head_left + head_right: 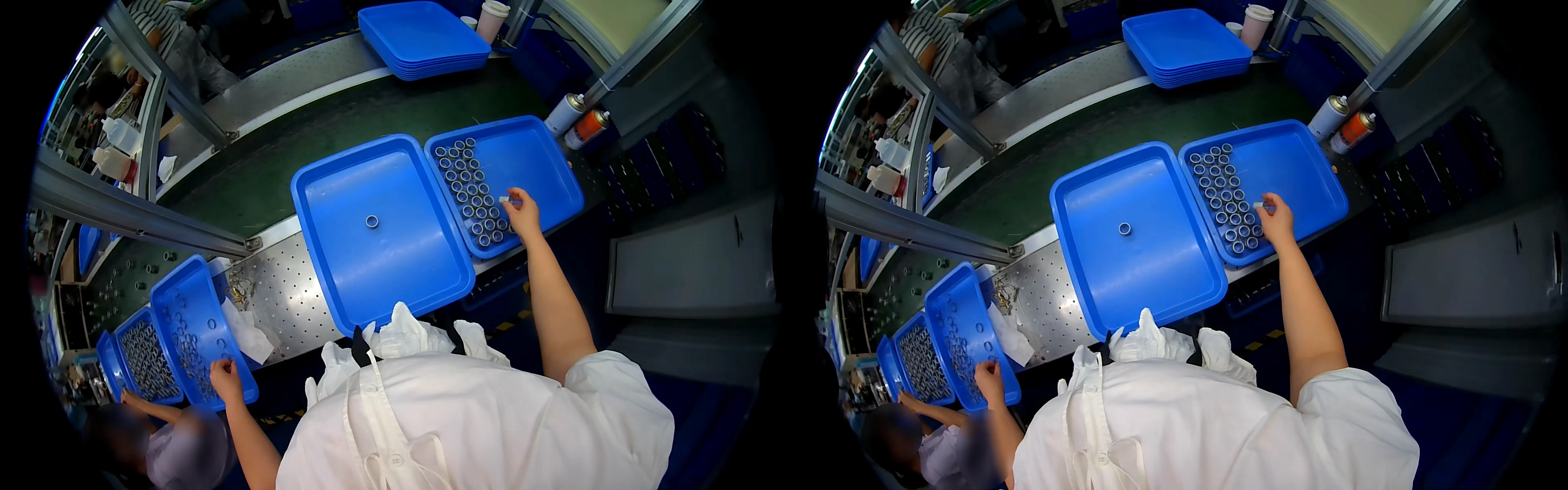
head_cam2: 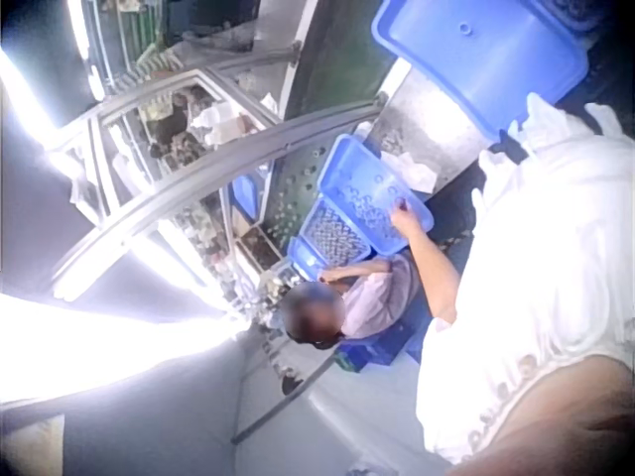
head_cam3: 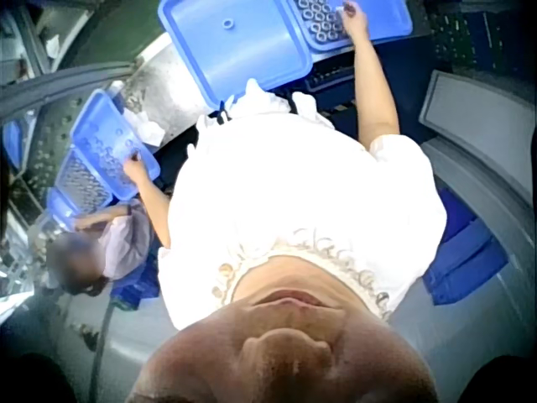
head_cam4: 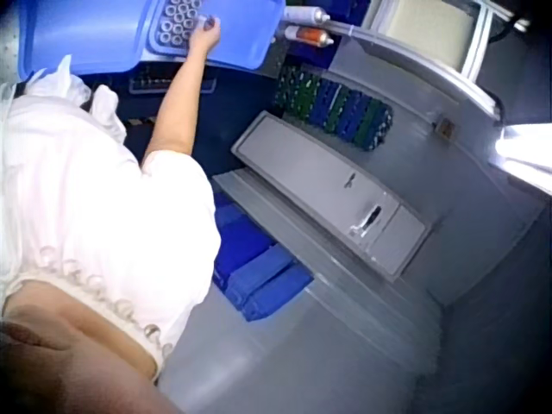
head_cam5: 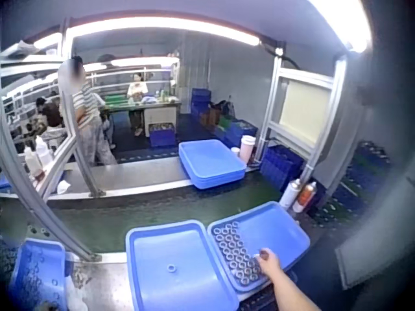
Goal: The person repeatedly picks up small cylindrical metal components and thin rings from blue trays. They insert the rings into the components by hand, then place the assembled units into a separate tray. The process is repetitive and performed at a steady pace.
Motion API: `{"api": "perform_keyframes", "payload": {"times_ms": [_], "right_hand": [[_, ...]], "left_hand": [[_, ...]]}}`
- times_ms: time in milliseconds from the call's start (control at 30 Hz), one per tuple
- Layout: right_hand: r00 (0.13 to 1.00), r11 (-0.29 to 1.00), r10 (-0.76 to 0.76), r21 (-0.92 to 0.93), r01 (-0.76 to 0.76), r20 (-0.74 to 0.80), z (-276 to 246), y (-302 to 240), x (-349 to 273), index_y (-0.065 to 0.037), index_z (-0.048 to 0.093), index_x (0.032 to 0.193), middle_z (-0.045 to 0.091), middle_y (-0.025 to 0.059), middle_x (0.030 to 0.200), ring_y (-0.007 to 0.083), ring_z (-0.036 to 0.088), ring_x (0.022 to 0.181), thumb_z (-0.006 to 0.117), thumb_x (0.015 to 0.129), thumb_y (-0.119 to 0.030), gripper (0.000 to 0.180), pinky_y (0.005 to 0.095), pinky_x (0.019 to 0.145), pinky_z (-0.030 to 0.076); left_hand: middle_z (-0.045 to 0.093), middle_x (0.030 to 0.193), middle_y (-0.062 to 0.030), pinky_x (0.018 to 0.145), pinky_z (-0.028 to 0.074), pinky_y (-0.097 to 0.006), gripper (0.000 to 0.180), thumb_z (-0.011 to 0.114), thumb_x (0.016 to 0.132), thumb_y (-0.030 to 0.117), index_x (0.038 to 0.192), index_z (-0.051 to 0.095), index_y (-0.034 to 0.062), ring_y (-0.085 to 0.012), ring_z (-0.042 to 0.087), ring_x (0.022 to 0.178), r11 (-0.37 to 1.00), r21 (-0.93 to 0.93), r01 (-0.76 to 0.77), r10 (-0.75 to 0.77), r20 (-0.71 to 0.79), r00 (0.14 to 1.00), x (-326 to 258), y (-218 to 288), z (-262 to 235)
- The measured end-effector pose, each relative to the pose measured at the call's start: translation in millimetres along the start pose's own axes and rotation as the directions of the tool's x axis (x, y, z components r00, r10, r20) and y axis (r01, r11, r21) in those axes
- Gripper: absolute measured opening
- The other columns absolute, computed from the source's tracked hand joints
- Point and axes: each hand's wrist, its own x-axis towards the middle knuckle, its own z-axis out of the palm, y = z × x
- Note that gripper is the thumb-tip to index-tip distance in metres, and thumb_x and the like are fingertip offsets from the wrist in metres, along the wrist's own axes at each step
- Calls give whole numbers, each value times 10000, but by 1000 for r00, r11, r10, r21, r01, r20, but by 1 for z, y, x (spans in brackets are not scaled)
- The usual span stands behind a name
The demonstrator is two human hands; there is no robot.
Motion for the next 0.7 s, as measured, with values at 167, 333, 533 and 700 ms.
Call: {"api": "perform_keyframes", "payload": {"times_ms": [167,333,533,700], "right_hand": [[930,713,189,607,-350,314,6,-46,12,-13,529,1115,580,88,911,179,591,816,516,893,-88,235,269,694,491],[710,476,-6,626,-617,704,48,-72,-27,-11,503,1082,570,111,892,218,599,827,459,928,-122,195,301,737,505],[709,950,-274,66,306,650,149,-94,-79,-55,550,1053,580,125,939,255,600,835,666,773,-89,306,330,725,490],[665,755,-548,-43,655,506,181,-98,-88,-46,548,1018,581,137,1005,333,542,970,727,658,-33,403,381,826,448]], "left_hand": [[569,730,-129,600,455,-364,107,701,692,52,741,625,-5,-270,566,624,995,-48,91,-92,-17,996,-12,-23,15],[579,762,-126,610,465,-342,110,700,699,49,765,632,-8,-245,583,626,981,-135,136,-138,-5,990,-18,9,9],[601,755,-131,616,474,-351,124,717,689,81,755,645,4,-268,596,649,973,-133,186,-200,-97,975,-38,-4,9],[605,734,-142,620,471,-351,244,718,749,197,721,631,-29,-265,598,650,875,-280,396,-443,-129,887,-26,15,-3]]}}
